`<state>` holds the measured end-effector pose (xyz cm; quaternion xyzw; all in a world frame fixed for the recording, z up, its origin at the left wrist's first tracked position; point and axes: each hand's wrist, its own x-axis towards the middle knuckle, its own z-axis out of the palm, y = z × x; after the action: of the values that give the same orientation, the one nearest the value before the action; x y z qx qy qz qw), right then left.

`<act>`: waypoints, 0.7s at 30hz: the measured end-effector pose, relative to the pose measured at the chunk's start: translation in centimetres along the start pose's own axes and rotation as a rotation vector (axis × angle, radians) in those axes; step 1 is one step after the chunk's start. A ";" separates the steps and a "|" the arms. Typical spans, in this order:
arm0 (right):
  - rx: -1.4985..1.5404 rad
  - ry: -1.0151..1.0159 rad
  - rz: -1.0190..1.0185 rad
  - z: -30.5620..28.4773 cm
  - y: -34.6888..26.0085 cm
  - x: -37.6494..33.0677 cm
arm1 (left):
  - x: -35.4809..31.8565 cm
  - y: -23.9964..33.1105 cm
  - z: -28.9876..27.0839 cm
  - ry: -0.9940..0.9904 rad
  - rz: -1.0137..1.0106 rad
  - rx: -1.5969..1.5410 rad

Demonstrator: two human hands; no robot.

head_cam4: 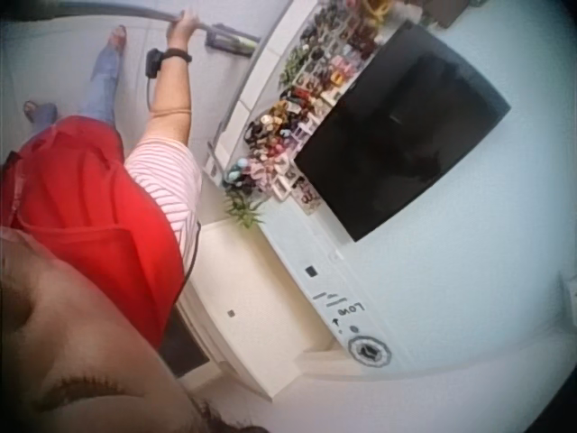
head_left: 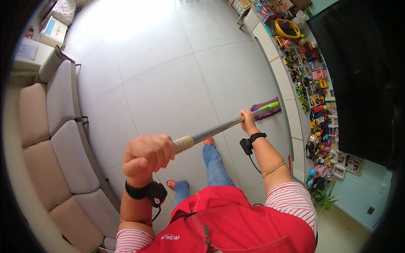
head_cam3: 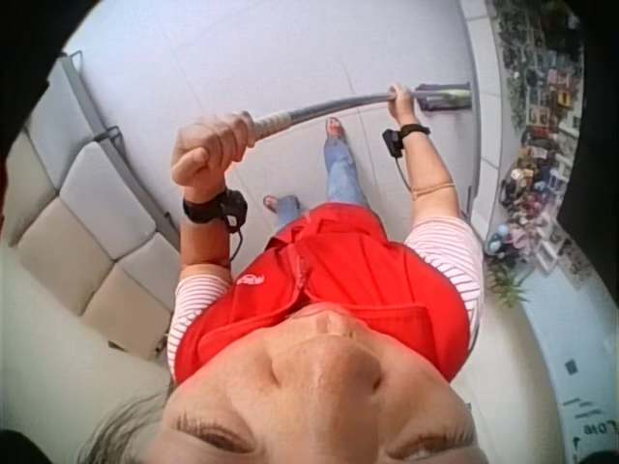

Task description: The person mops the tiled floor in a living room using a flat mop with a purple and green head. They move the mop back and forth across the floor, covering areas near a sofa, a low cabinet with toys, and a window.

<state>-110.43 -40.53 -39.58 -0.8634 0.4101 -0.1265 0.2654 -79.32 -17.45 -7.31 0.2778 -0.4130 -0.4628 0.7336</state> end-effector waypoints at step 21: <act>-0.123 -1.218 -1.258 40.2 -69.7 -40.0 | -71.2 35.7 14.7 1.761 0.776 0.589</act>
<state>-73.50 41.16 -33.71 -0.8596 -0.3487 0.2557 0.2721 -92.32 61.77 3.48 0.5376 0.1165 0.2989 0.7798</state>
